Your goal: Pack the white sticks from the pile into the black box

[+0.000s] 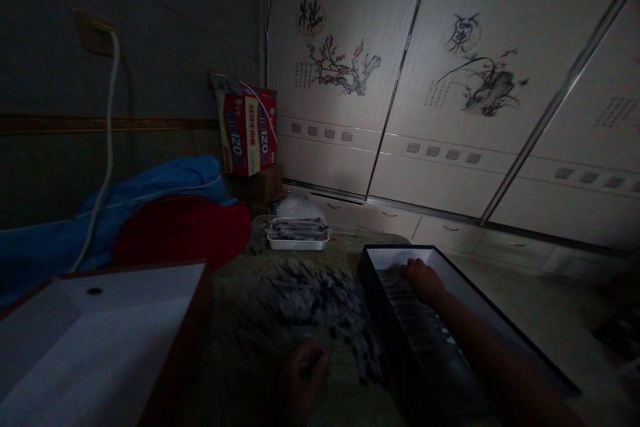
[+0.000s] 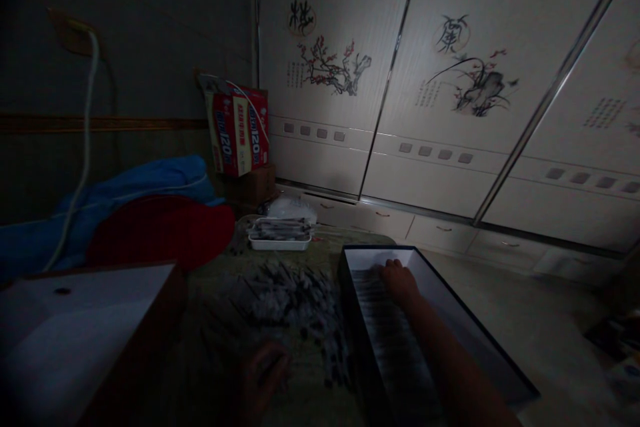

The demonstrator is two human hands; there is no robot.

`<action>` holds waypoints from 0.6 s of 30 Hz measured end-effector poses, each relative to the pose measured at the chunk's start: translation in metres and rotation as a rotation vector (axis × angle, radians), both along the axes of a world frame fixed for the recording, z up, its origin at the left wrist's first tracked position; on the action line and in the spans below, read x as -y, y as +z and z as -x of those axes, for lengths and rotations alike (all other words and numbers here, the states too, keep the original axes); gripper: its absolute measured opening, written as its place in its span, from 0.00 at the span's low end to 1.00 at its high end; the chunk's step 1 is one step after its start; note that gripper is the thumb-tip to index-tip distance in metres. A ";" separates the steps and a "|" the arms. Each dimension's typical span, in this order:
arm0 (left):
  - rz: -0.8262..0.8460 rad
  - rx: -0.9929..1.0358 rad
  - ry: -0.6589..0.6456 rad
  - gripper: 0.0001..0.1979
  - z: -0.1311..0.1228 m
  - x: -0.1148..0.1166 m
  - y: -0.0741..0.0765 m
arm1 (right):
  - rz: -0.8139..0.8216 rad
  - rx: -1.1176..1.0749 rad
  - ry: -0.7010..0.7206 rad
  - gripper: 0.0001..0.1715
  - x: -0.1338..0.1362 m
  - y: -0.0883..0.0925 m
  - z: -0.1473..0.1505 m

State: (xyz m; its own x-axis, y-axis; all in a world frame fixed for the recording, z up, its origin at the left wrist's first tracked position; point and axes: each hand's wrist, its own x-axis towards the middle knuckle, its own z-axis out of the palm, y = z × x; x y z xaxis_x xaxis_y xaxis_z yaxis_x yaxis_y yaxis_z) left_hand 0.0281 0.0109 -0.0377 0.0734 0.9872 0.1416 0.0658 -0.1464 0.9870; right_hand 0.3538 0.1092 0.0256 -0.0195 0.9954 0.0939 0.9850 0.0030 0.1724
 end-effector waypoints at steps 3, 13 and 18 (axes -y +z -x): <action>-0.048 -0.041 -0.005 0.17 0.000 0.001 -0.002 | -0.030 -0.051 0.004 0.14 0.001 0.000 0.000; -0.095 0.010 0.232 0.17 0.003 0.001 0.007 | -0.349 -0.356 0.087 0.19 0.053 0.059 0.066; -0.099 0.148 0.415 0.20 0.016 -0.003 0.023 | -0.269 -0.771 0.225 0.14 0.129 0.034 0.151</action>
State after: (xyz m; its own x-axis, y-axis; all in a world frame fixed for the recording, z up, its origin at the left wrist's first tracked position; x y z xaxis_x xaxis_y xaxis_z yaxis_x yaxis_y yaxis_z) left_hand 0.0116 0.0138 -0.0145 -0.3543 0.9098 0.2163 -0.0017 -0.2320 0.9727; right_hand 0.2033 -0.0197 0.0600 -0.0478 0.9173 0.3953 0.8078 0.2683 -0.5249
